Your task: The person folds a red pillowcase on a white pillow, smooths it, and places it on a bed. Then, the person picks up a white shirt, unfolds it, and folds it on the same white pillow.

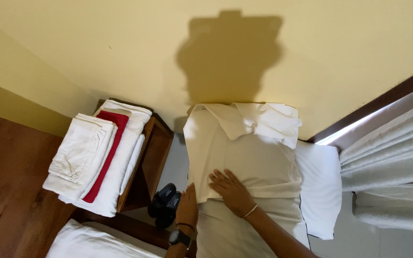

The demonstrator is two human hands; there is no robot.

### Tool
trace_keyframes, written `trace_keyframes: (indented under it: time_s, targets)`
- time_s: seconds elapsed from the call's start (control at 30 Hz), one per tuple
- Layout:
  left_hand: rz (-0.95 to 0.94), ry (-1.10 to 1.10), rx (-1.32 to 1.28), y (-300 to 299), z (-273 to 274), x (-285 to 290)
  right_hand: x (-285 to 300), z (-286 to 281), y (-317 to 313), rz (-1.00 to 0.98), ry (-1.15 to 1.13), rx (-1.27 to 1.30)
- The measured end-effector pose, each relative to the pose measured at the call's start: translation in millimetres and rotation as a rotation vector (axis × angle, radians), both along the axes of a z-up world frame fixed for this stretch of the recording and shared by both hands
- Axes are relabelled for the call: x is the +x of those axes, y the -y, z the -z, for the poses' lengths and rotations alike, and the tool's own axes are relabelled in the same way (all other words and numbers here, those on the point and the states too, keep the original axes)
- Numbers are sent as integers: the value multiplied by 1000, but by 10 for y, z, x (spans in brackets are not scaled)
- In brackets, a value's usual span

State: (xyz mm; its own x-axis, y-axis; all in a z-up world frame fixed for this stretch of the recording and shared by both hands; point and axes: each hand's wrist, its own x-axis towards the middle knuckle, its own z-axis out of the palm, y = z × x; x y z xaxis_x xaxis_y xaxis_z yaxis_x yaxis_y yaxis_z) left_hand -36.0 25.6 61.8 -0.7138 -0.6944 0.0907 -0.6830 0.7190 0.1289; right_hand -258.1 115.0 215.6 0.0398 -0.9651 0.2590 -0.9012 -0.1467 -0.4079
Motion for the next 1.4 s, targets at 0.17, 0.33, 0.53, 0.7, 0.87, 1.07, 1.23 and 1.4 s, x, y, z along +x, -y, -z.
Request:
trace_keyframes:
  time_s: [0.17, 0.33, 0.53, 0.7, 0.87, 1.07, 1.23, 1.4]
  targets:
    - [-72, 55, 222, -230, -369, -2, -70, -199, -193, -25, 74, -15]
    - [29, 130, 269, -454, -174, 237, -8, -289, -421, -16, 111, 24]
    - [116, 167, 202, -432, 118, 352, 146, -251, -587, 45, 81, 32]
    - [149, 111, 600, 48, 11, 217, 171, -156, -433, 109, 26, 110]
    - [125, -203, 376, 493, -1206, -460, 169, -249, -357, 169, -67, 40]
    - [225, -439, 226, 864, -1773, -1478, -38, -406, -474, 352, -164, -45]
    - [307, -380, 33, 1148, -1610, -2127, -175, -279, -623, 480, -215, -31]
    - [205, -796, 285, 1848, -998, -2396, -247, -433, -716, 594, -139, -46]
